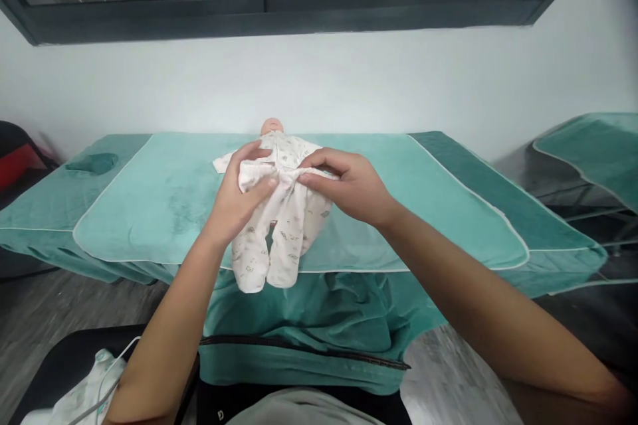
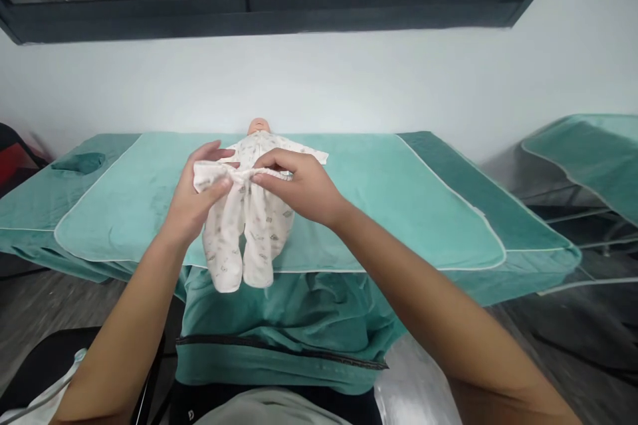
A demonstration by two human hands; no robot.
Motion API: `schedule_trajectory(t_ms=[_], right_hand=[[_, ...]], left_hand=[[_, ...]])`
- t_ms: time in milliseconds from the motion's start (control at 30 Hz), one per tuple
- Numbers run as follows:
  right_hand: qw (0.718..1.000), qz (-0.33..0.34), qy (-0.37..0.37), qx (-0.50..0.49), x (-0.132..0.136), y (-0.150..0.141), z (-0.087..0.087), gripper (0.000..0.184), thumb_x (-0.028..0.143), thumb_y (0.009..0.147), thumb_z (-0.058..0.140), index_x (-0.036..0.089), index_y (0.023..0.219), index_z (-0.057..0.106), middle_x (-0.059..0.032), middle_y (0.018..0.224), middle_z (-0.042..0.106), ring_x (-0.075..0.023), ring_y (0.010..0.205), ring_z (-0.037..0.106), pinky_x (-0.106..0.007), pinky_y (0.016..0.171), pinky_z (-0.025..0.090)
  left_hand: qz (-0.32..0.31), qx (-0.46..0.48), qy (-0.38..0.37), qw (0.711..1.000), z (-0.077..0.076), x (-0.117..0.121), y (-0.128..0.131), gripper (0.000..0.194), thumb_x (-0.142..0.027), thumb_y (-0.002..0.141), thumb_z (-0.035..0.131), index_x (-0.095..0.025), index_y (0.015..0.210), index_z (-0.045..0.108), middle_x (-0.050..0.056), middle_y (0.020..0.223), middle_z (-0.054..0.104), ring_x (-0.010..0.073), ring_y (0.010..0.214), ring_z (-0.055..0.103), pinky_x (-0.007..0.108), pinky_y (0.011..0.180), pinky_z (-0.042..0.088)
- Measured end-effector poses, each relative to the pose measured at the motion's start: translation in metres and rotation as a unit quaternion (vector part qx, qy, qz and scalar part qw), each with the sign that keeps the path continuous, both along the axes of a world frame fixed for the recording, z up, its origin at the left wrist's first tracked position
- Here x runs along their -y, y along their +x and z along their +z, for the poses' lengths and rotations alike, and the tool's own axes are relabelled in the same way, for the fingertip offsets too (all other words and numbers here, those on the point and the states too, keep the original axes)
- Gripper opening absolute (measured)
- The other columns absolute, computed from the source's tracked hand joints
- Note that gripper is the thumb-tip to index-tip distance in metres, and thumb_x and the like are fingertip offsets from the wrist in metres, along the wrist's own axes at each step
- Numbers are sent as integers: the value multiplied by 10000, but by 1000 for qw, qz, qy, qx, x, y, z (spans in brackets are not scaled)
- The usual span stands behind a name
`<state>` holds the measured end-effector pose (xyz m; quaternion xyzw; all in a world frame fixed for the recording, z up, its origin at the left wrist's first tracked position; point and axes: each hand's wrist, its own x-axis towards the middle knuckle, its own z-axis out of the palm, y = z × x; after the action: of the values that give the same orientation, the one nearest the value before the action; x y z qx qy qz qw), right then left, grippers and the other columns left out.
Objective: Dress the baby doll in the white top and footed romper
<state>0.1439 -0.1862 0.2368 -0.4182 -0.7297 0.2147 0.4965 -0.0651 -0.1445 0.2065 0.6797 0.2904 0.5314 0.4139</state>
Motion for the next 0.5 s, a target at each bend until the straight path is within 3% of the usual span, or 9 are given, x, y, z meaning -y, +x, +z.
schedule_trajectory(t_ms=[100,200,267,333,433,500], right_hand=[[994,25,-53,-90,-8,-2,0,234,418,842,768,193,883,714,-27,915,712,-175,868,638,-304,780,488],[974,89,-140,-154,-13,1,-4,293,459,830,778,196,916,685,0,834,674,-135,728,600,-263,652,455],[953,168,-223,-116,-13,5,-8,324,506,860,740,194,911,671,17,765,636,-115,634,553,-247,575,410],[924,249,-291,-5,-11,9,-11,370,543,862,727,184,817,652,38,674,566,-95,565,483,-237,529,357],[895,293,-320,106,-9,10,-18,439,545,831,759,181,660,583,66,575,440,-70,514,365,-236,510,295],[917,249,-308,49,-11,10,-24,404,537,845,741,182,701,611,53,614,496,-83,540,409,-243,536,330]], left_hand=[[-23,-75,-20,997,8,5,0,374,-417,738,845,-199,1012,712,40,1034,740,215,1003,684,311,906,536],[1,-11,-83,997,6,5,3,359,-496,754,821,-174,781,664,-2,758,669,162,756,648,266,718,522],[3,84,-124,989,1,1,6,390,-548,782,782,-179,803,658,-2,743,658,157,723,644,264,685,518],[2,137,-154,978,-5,-3,9,406,-579,809,744,-185,867,667,10,770,673,171,746,663,273,693,526],[-1,91,-186,978,-18,-7,13,426,-605,823,719,-184,843,657,7,730,653,162,695,634,260,641,497],[-54,1,-187,981,-27,-8,13,456,-625,837,690,-178,765,634,-2,683,624,137,627,576,249,600,460]])
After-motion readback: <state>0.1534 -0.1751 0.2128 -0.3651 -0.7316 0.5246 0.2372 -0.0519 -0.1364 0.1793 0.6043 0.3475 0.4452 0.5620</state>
